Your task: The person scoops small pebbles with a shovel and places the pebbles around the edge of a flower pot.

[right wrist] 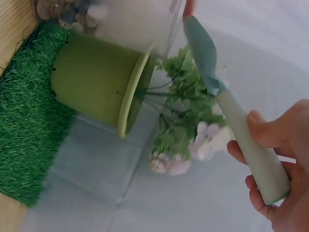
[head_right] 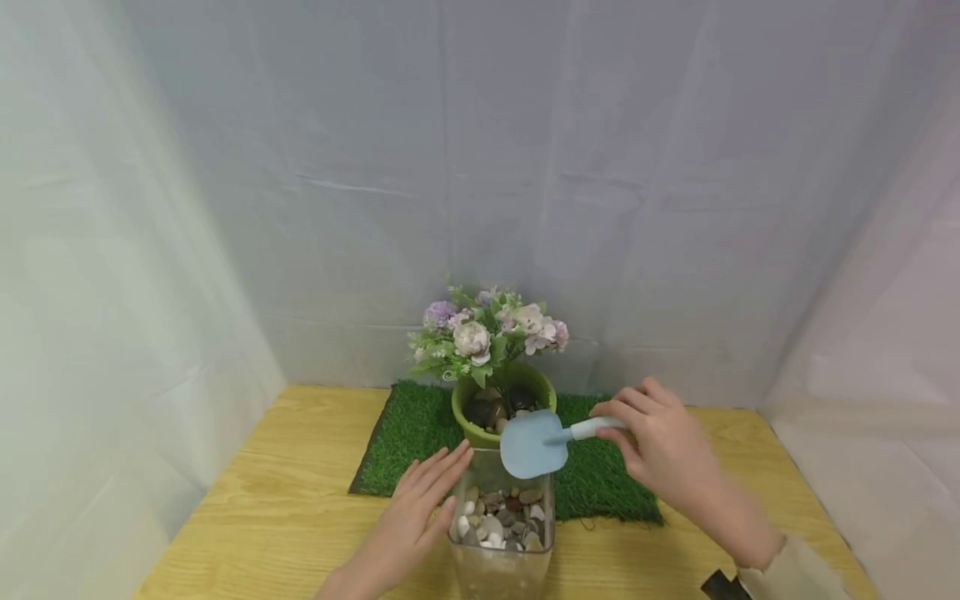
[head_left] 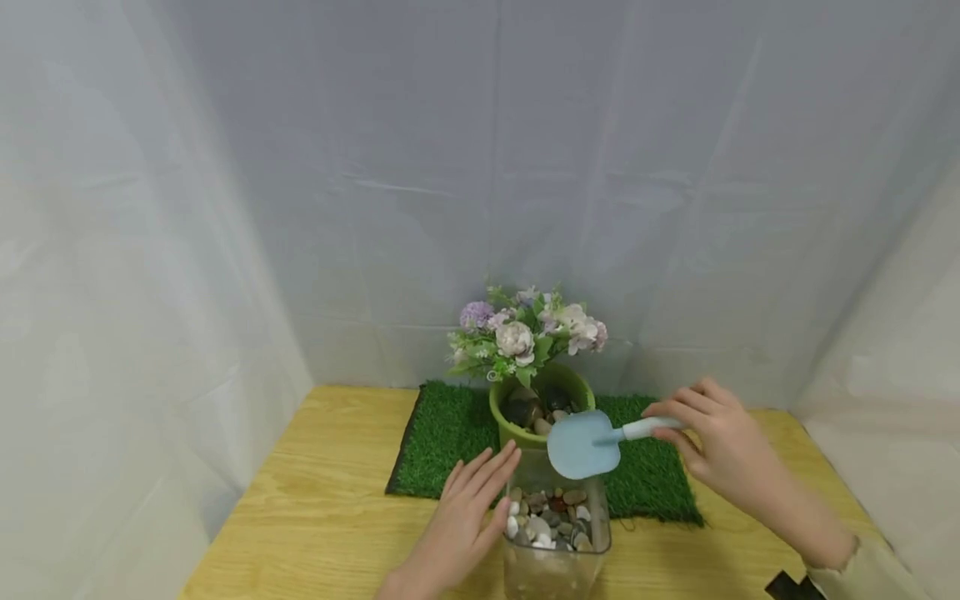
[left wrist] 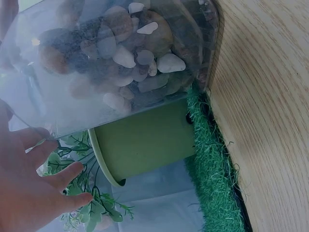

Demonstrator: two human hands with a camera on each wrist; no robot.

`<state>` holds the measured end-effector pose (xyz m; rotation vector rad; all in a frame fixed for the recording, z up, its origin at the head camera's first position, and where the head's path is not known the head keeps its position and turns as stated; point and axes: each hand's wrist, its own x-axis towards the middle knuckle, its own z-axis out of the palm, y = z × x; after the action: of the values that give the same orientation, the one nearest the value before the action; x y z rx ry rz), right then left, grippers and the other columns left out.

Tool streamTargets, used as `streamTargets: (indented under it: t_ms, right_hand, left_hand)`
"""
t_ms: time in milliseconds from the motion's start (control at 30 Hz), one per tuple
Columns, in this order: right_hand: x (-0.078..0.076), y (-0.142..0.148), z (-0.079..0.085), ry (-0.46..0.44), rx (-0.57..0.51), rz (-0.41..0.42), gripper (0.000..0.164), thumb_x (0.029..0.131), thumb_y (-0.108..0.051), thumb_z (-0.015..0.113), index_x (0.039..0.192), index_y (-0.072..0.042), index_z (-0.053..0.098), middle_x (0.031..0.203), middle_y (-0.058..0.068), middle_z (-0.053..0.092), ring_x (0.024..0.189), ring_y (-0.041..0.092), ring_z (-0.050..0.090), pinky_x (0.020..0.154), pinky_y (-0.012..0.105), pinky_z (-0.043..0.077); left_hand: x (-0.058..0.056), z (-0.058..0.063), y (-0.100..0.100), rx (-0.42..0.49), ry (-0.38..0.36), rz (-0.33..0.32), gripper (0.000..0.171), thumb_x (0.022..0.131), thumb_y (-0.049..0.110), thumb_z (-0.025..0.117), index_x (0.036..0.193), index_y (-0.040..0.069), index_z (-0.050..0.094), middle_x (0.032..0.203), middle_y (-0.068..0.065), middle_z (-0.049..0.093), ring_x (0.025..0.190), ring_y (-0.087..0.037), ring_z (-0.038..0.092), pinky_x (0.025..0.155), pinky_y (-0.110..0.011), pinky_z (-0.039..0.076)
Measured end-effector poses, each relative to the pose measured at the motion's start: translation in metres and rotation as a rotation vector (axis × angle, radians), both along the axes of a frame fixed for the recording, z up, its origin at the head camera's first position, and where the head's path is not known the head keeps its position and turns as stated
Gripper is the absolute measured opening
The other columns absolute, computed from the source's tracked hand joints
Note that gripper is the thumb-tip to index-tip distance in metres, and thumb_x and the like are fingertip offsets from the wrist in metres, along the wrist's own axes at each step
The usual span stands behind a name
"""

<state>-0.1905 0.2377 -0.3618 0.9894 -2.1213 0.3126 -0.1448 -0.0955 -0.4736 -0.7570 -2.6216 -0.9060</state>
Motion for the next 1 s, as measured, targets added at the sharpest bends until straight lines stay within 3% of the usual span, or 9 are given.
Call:
streamTargets:
  t_ms: [67,200,300,500,667,1000]
  right_hand:
    - [0.003,-0.007,-0.001,0.042,0.042,0.042,0.056,0.108,-0.048,0.036,0.095,-0.012,0.077,0.087,-0.004,0.07,0.078,0.013,0.046,0.066,0.027,0.036]
    - [0.007,-0.02,-0.004,0.067,0.123,0.08,0.057,0.11,-0.043,0.031,0.093,-0.013,0.076,0.086,-0.005,0.067,0.079,0.015,0.046,0.065,0.029,0.036]
    - [0.008,-0.026,-0.006,0.078,0.182,0.085,0.044,0.107,-0.038,0.043,0.092,-0.014,0.076,0.086,-0.004,0.067,0.08,0.016,0.049,0.065,0.03,0.039]
    - [0.008,-0.035,-0.009,0.113,0.275,0.085,0.013,0.083,-0.022,0.07,0.09,-0.013,0.077,0.085,-0.001,0.067,0.08,0.018,0.05,0.065,0.031,0.039]
    - [0.007,-0.043,-0.017,0.083,0.332,0.086,0.018,0.073,-0.019,0.085,0.088,-0.014,0.077,0.084,-0.001,0.066,0.079,0.017,0.047,0.065,0.028,0.035]
    - [0.001,-0.047,-0.03,-0.013,0.3,0.103,0.018,0.075,-0.018,0.086,0.09,-0.014,0.078,0.084,-0.004,0.065,0.078,0.014,0.042,0.067,0.026,0.032]
  left_hand:
    - [0.0,0.0,0.0,-0.003,0.003,0.001,0.053,0.11,0.036,0.042,0.161,0.026,0.032,0.165,0.008,0.028,0.149,-0.031,0.033,0.115,-0.069,0.022]
    - [0.0,0.0,0.001,0.001,0.01,0.001,0.054,0.109,0.031,0.045,0.161,0.027,0.032,0.165,0.008,0.029,0.149,-0.031,0.033,0.115,-0.069,0.021]
    - [0.0,0.0,0.001,0.004,0.011,0.003,0.054,0.109,0.03,0.046,0.161,0.027,0.032,0.165,0.008,0.028,0.149,-0.031,0.032,0.116,-0.069,0.021]
    - [0.0,-0.001,0.001,0.002,0.012,0.002,0.054,0.109,0.031,0.046,0.161,0.027,0.032,0.165,0.008,0.028,0.149,-0.031,0.033,0.116,-0.069,0.021]
    - [0.001,-0.001,0.0,0.001,0.012,0.004,0.054,0.109,0.031,0.045,0.161,0.027,0.031,0.165,0.009,0.028,0.149,-0.031,0.032,0.116,-0.068,0.021]
    - [0.0,-0.001,-0.001,0.004,0.013,0.0,0.053,0.109,0.032,0.044,0.161,0.026,0.032,0.166,0.008,0.028,0.149,-0.031,0.032,0.115,-0.07,0.022]
